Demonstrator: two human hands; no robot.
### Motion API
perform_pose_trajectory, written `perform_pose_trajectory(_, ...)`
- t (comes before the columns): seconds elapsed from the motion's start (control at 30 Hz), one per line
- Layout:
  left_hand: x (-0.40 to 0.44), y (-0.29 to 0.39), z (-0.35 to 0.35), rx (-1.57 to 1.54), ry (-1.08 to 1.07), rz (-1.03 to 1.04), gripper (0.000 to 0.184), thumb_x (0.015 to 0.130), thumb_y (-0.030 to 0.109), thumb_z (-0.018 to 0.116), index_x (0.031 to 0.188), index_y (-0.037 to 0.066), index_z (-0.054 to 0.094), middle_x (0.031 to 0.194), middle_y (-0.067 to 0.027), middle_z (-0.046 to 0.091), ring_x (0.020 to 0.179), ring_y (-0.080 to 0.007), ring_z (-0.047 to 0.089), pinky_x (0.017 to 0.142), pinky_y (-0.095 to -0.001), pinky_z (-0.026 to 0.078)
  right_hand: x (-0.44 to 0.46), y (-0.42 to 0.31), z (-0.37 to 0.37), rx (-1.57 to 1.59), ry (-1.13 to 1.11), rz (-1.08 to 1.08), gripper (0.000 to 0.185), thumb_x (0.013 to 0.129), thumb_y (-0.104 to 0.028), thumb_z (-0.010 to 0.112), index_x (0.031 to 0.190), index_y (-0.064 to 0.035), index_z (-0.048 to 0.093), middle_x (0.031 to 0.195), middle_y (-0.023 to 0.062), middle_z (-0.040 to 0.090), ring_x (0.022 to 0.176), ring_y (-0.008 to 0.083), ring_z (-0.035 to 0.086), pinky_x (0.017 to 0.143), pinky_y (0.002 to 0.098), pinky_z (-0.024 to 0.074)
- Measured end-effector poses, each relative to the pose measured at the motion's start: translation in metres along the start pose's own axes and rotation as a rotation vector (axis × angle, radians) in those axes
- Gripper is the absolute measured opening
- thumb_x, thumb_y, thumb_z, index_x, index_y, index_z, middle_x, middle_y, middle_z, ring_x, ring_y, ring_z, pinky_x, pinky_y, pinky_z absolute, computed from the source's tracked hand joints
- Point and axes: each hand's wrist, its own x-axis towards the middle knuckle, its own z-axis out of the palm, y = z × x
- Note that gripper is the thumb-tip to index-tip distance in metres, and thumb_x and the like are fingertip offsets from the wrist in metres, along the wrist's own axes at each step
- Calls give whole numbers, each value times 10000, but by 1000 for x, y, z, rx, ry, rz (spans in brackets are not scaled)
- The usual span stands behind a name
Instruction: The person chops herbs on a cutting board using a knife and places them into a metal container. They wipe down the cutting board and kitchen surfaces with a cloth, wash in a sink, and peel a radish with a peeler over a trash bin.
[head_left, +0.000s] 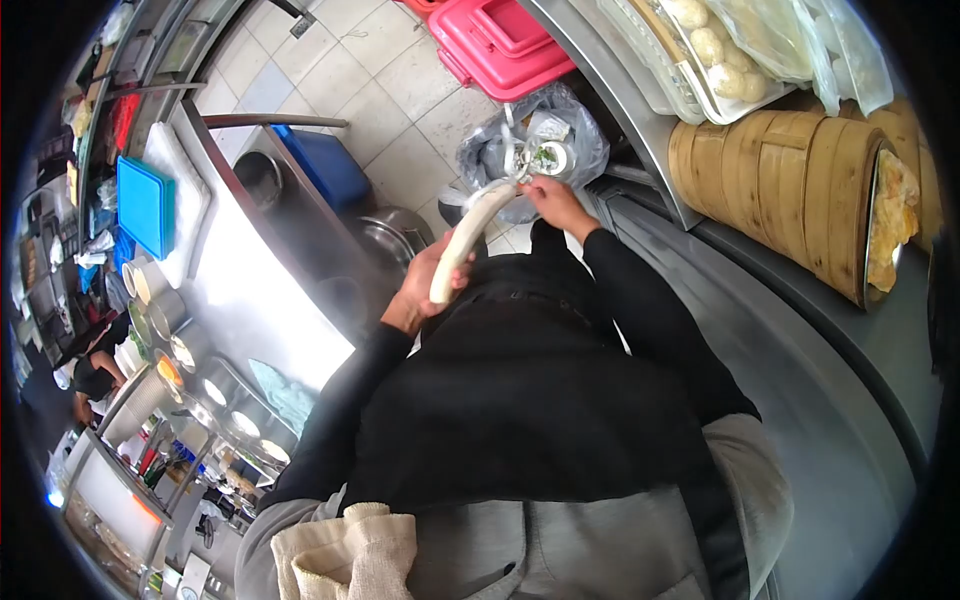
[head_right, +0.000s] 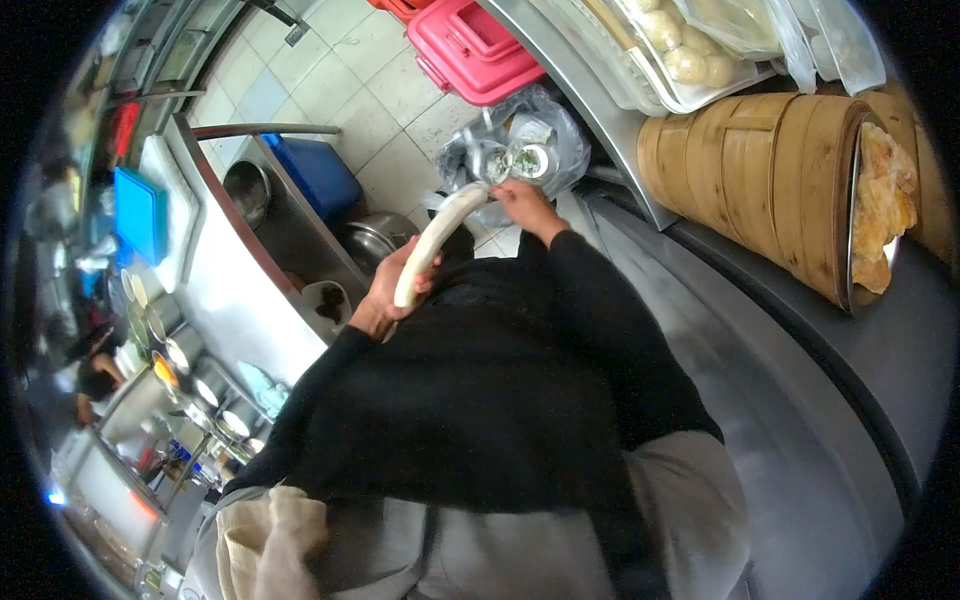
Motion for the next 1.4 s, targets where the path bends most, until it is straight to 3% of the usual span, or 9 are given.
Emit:
perform_pose_trajectory(0.1, -19, 6, 11, 18, -32, -21, 411, 1090, 370, 409, 1245, 1, 502, 901, -102, 583, 616, -149, 537, 501, -257, 487, 14, 47, -4, -51, 0, 39, 275, 1006, -270, 565, 971, -2, 618, 803, 161, 673, 686, 264, 659, 628, 399, 532)
perform_pose_trajectory(0.17, -13, 5, 27, 31, 270, -16, 421, 1081, 371, 433, 1253, -9, 485, 922, -110, 589, 637, -160, 555, 506, -254, 505, 16, 40, -24, 516, -179, 547, 284, 1037, -276, 507, 1036, -5, 591, 795, 139, 682, 556, 186, 609, 482, 333, 504)
perform_pose_trajectory(0.3, 28, 7, -12, -124, 56, -93, 435, 1077, 375, 439, 1246, -25, 475, 929, -118, 587, 651, -168, 558, 501, -255, 503, 10, 39, -35, 404, -150, 549, 316, 1063, -316, 457, 1104, -30, 584, 763, 65, 656, 497, 97, 536, 394, 255, 441)
perform_pose_trajectory(0.63, 66, 14, 13, 0, -5, -23, 471, 1112, 399, 294, 1355, 16, 420, 1001, -141, 626, 604, -139, 506, 477, -231, 494, -34, -52, -40, 109, 6, 237, 219, 957, -250, 694, 983, -36, 658, 775, 33, 663, 661, 102, 614, 587, 293, 486)
perform_pose_trajectory(0.83, 66, 11, 10, -5, 80, -88, 419, 1110, 390, 303, 1213, 30, 491, 894, -96, 600, 600, -154, 534, 483, -264, 495, -54, -105, -7, 33, -62, -317, 174, 927, -219, 679, 950, -46, 684, 926, 178, 695, 808, 345, 694, 720, 413, 535)
perform_pose_trajectory(1.07, -11, 12, -7, 152, -45, -71, 401, 1097, 366, 366, 1282, 32, 486, 919, -101, 623, 652, -166, 587, 510, -268, 514, 6, 16, -13, -76, 27, -56, 226, 962, -258, 649, 923, -35, 666, 727, 115, 651, 651, 232, 643, 584, 373, 498)
perform_pose_trajectory(1.13, -13, 9, 17, 124, 119, -71, 386, 1093, 344, 381, 1315, 40, 469, 941, -111, 632, 681, -176, 610, 516, -268, 528, 7, 29, -14, 169, -79, 453, 258, 975, -285, 643, 921, -35, 672, 726, 80, 661, 633, 165, 642, 513, 340, 498)
perform_pose_trajectory(1.23, -4, 14, 5, 112, 130, -70, 388, 1086, 290, 406, 1397, 60, 427, 1045, -138, 652, 747, -198, 654, 527, -266, 556, -6, 5, -16, 279, 24, 517, 275, 971, -291, 637, 951, -20, 679, 718, 105, 647, 670, 209, 649, 627, 355, 513)
perform_pose_trajectory(1.4, 11, 15, 5, 307, -37, -51, 440, 1079, 271, 383, 1483, 98, 375, 1133, -135, 634, 675, -165, 597, 529, -257, 523, -50, -83, 0, 10, -32, -255, 186, 928, -239, 681, 976, -59, 675, 861, 155, 679, 793, 307, 678, 718, 407, 522)
